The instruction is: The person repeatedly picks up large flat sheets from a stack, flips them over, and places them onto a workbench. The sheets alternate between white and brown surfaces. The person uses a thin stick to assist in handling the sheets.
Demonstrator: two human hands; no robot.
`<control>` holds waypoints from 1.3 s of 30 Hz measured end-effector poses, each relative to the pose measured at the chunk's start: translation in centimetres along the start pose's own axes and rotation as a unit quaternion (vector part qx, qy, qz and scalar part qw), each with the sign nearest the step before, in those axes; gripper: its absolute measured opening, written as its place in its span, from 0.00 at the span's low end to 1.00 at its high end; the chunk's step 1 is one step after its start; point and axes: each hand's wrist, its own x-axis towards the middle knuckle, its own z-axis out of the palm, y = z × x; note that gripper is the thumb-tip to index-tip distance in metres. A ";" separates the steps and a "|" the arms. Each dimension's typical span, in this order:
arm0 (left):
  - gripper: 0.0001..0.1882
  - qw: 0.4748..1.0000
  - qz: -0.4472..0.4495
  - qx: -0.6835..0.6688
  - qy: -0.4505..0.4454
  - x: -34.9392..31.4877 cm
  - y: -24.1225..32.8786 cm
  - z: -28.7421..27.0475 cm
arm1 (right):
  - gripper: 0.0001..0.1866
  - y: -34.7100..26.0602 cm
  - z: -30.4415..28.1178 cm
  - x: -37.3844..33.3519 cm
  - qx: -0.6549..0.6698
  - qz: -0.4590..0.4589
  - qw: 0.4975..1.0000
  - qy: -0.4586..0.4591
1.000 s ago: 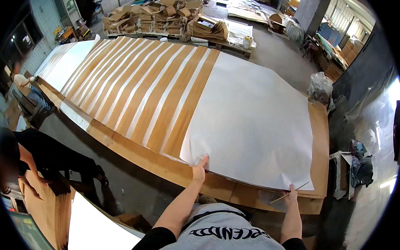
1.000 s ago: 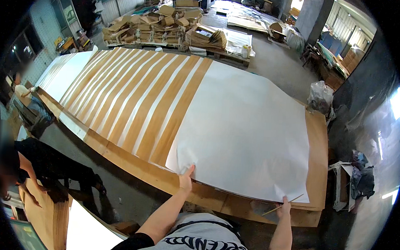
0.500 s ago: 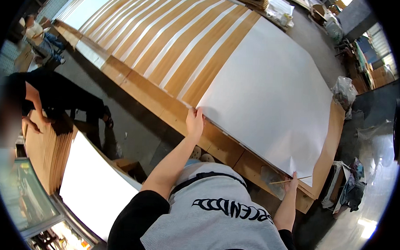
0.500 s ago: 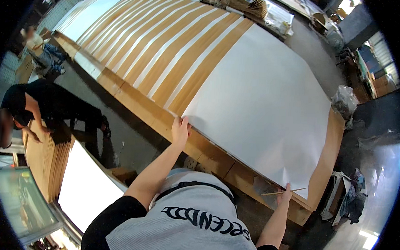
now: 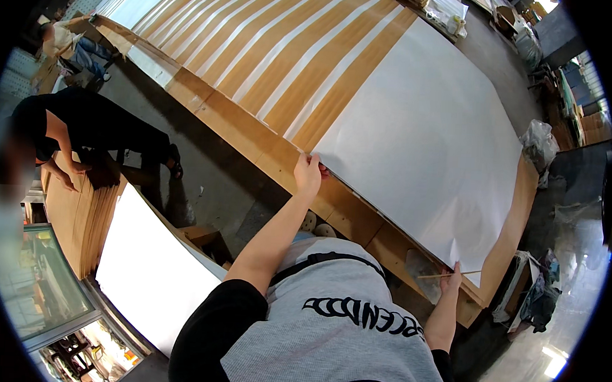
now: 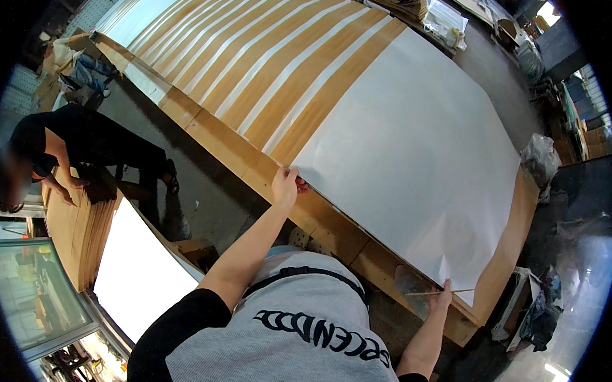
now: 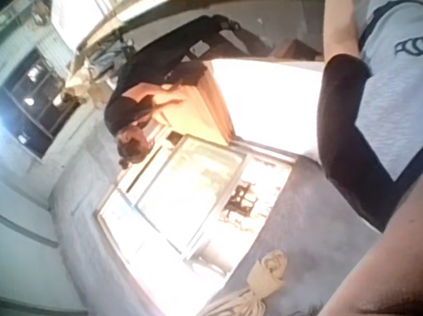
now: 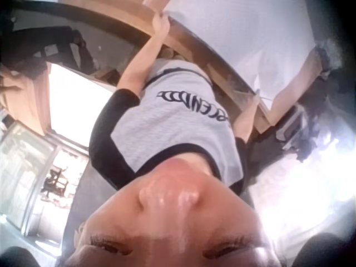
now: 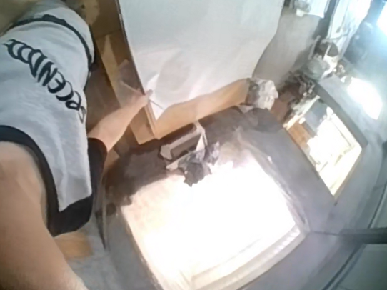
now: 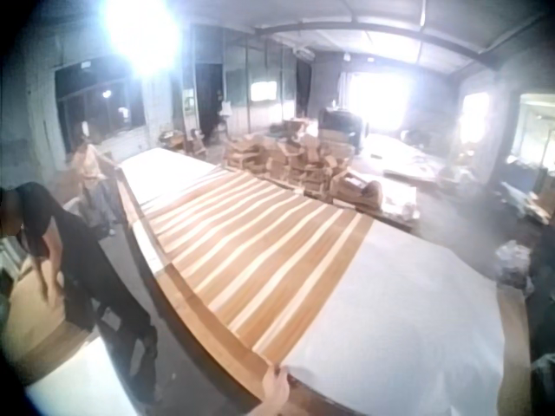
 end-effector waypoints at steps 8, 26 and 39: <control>0.09 0.999 -0.040 -0.013 0.006 0.0 0.5 -0.5 | 0.15 0.3 0.4 -0.4 0.002 0.010 1.000 -0.008; 0.08 0.990 -0.066 0.108 -0.061 2.7 0.3 -1.6 | 0.19 -0.9 2.0 -4.3 -0.103 -0.077 0.989 -0.067; 0.10 0.986 -0.072 0.136 -0.065 2.8 0.8 -2.0 | 0.20 1.9 1.3 -3.1 -0.117 -0.093 0.989 0.004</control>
